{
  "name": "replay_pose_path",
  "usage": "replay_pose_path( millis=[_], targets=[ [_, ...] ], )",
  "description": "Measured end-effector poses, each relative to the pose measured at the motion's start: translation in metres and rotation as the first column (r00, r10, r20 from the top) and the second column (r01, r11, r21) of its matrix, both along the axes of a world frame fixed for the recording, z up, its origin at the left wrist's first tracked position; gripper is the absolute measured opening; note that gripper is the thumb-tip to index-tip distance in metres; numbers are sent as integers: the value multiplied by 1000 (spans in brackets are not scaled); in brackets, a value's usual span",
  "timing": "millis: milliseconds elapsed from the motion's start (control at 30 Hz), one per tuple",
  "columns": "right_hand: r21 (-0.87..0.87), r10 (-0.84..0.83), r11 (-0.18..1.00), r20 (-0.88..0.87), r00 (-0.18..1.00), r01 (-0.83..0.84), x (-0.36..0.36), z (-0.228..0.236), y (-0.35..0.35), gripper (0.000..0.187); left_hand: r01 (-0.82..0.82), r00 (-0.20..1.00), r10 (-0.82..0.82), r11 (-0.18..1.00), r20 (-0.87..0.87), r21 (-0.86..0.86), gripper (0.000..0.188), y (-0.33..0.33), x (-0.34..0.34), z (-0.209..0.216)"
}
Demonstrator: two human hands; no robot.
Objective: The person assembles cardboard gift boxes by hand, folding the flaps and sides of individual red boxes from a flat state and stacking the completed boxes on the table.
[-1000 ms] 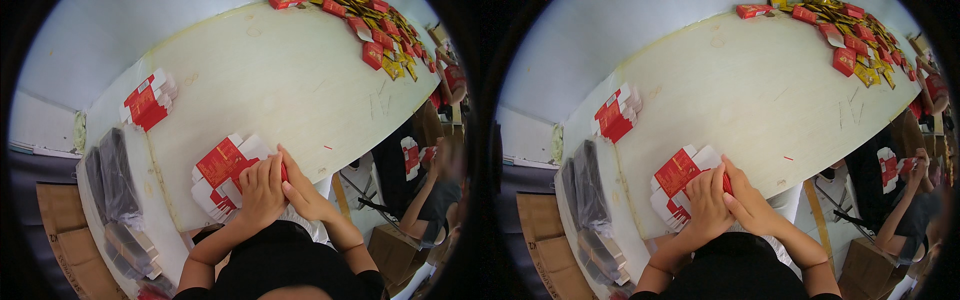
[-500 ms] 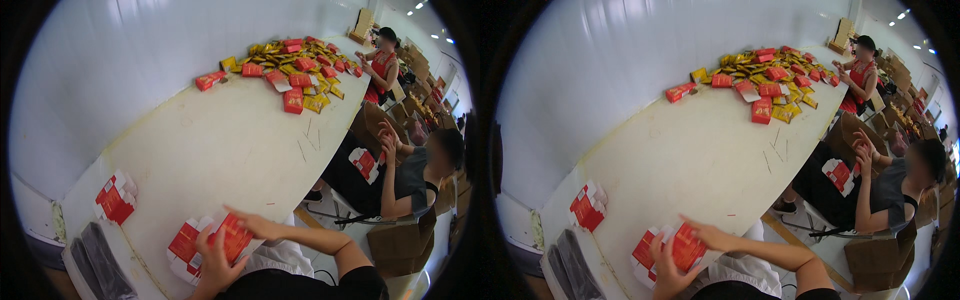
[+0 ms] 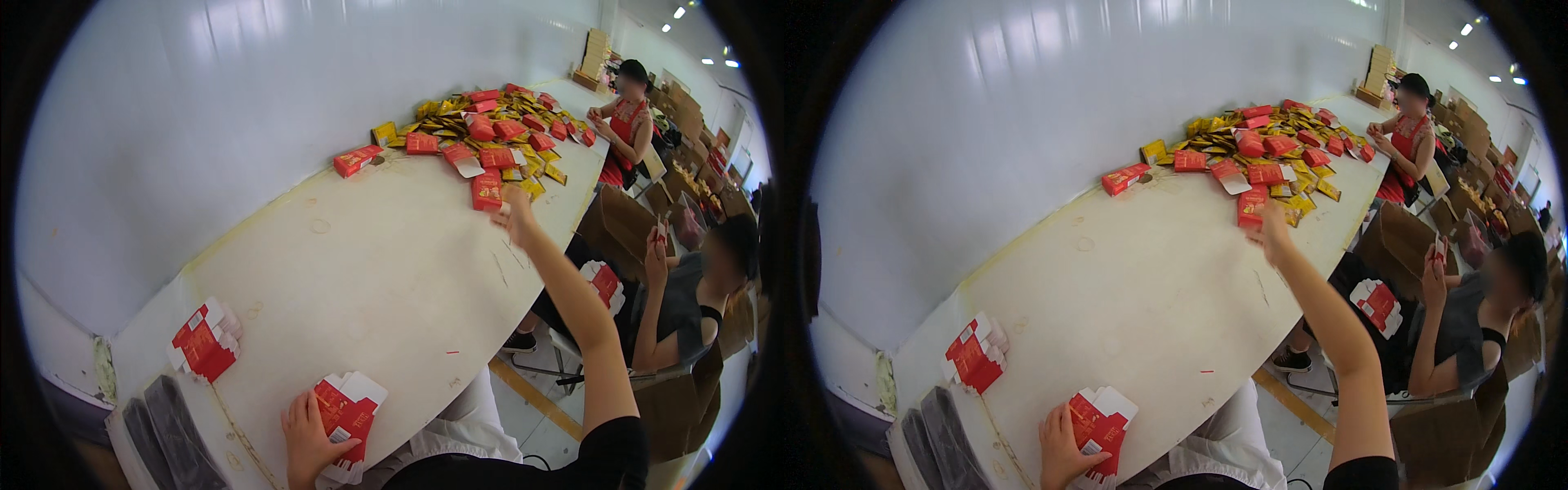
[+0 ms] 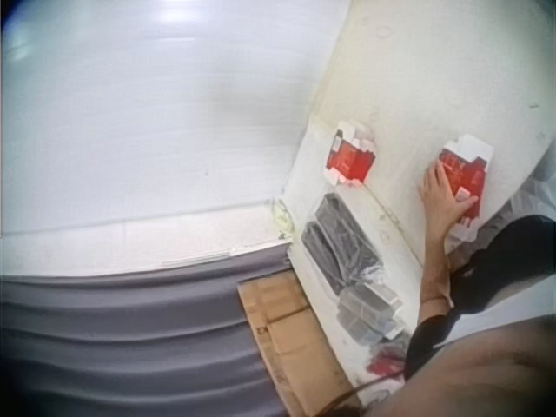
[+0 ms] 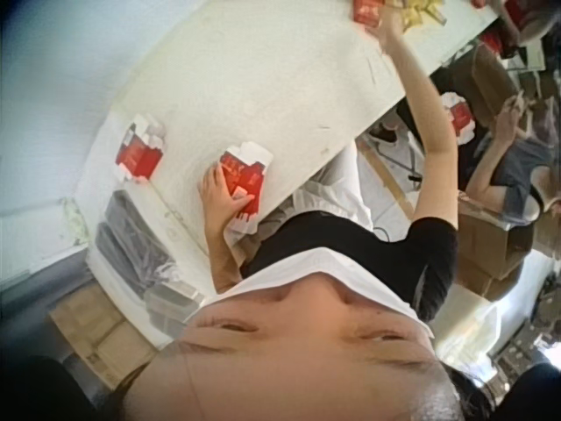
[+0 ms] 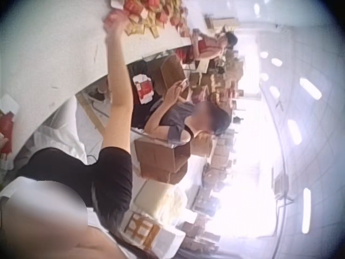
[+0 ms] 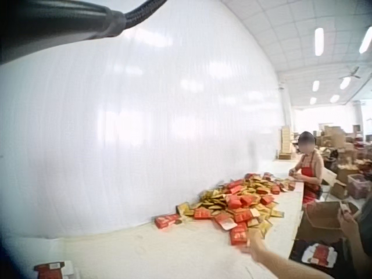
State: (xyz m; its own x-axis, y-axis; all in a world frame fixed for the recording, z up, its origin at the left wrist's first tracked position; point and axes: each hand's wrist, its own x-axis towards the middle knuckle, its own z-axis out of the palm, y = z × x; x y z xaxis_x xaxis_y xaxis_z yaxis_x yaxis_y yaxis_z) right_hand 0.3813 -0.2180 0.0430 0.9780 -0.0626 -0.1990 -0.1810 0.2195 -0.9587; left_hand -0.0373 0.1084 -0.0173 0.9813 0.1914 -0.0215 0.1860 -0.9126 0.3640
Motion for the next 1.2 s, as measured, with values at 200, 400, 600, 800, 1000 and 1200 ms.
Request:
replay_pose_path(
  millis=[200,400,600,800,1000,1200],
  targets=[
    [-178,436,881,-48,899,-438,-121,-46,44,47,-7,1000,9,992,-17,126,105,-16,4,27],
    [-564,774,582,163,612,-586,-228,-61,70,46,-39,993,14,976,116,213,93,-33,2,24],
    [-353,844,527,113,524,-773,-264,-56,110,31,-60,939,-11,979,344,196,95,-38,-5,32],
    [-199,859,505,20,511,-840,-279,-22,114,11,-129,889,59,984,455,125,95,-50,5,25],
    [8,788,615,34,614,-789,-279,-33,104,17,-103,818,-10,981,576,163,72,-57,12,23],
    [60,558,788,351,752,-613,-316,-63,120,70,-80,775,-8,991,631,111,51,-77,15,20]
  ],
)
